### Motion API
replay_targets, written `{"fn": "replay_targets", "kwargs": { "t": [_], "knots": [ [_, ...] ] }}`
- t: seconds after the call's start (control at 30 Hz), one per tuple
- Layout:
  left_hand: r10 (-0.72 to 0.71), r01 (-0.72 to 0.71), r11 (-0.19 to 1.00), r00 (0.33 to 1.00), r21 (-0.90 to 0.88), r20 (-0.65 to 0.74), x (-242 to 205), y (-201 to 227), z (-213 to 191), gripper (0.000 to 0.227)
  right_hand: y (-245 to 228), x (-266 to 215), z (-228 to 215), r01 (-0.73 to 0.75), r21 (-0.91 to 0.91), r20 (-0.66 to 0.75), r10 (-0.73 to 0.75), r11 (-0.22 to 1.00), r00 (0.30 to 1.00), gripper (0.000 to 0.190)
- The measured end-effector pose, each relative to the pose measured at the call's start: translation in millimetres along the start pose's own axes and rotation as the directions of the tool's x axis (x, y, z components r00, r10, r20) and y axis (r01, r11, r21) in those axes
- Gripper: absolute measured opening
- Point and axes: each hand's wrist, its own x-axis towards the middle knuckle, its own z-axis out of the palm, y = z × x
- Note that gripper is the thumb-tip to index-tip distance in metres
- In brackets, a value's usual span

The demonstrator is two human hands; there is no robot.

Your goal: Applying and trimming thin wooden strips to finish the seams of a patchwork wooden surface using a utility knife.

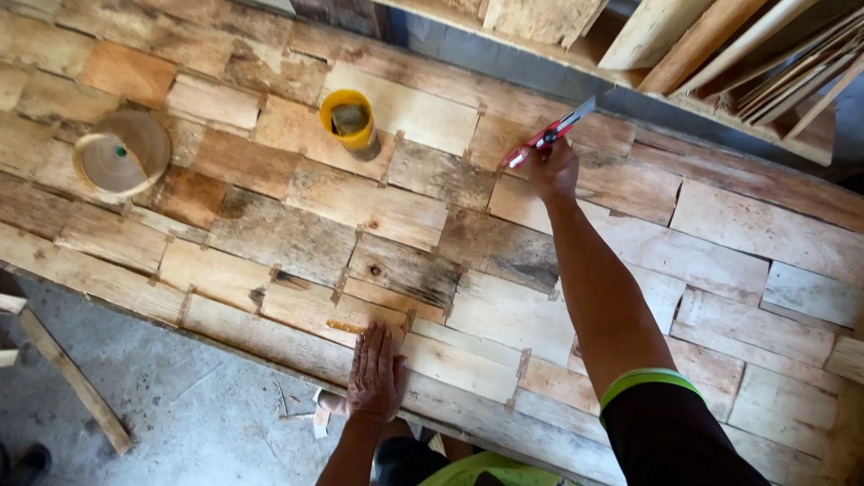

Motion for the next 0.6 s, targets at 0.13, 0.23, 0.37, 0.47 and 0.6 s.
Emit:
{"fn": "replay_targets", "kwargs": {
  "t": [0.13,0.23,0.37,0.47,0.6],
  "knots": [
    [-0.003,0.003,1.000,1.000,-0.003,-0.004,2,0,1,0.063,2,3,3,0.015,-0.185,0.091,0.002,0.983,0.996,0.020],
    [0.001,-0.001,1.000,1.000,-0.011,-0.003,-5,3,0,0.063,12,-6,6,0.021,-0.061,-0.026,-0.023,0.998,0.999,0.019],
    [0.012,-0.012,1.000,0.999,-0.016,-0.031,5,-3,3,0.063,-3,10,10,0.001,-0.207,-0.007,-0.002,0.978,1.000,0.025],
    [0.008,-0.009,1.000,1.000,-0.021,-0.021,-2,2,2,0.063,1,2,7,-0.034,-0.214,0.016,0.038,0.976,0.999,0.026],
    [0.001,-0.002,1.000,1.000,-0.023,-0.017,2,0,1,0.062,-22,0,1,-0.066,-0.254,0.063,0.085,0.965,0.994,0.027]
  ]
}}
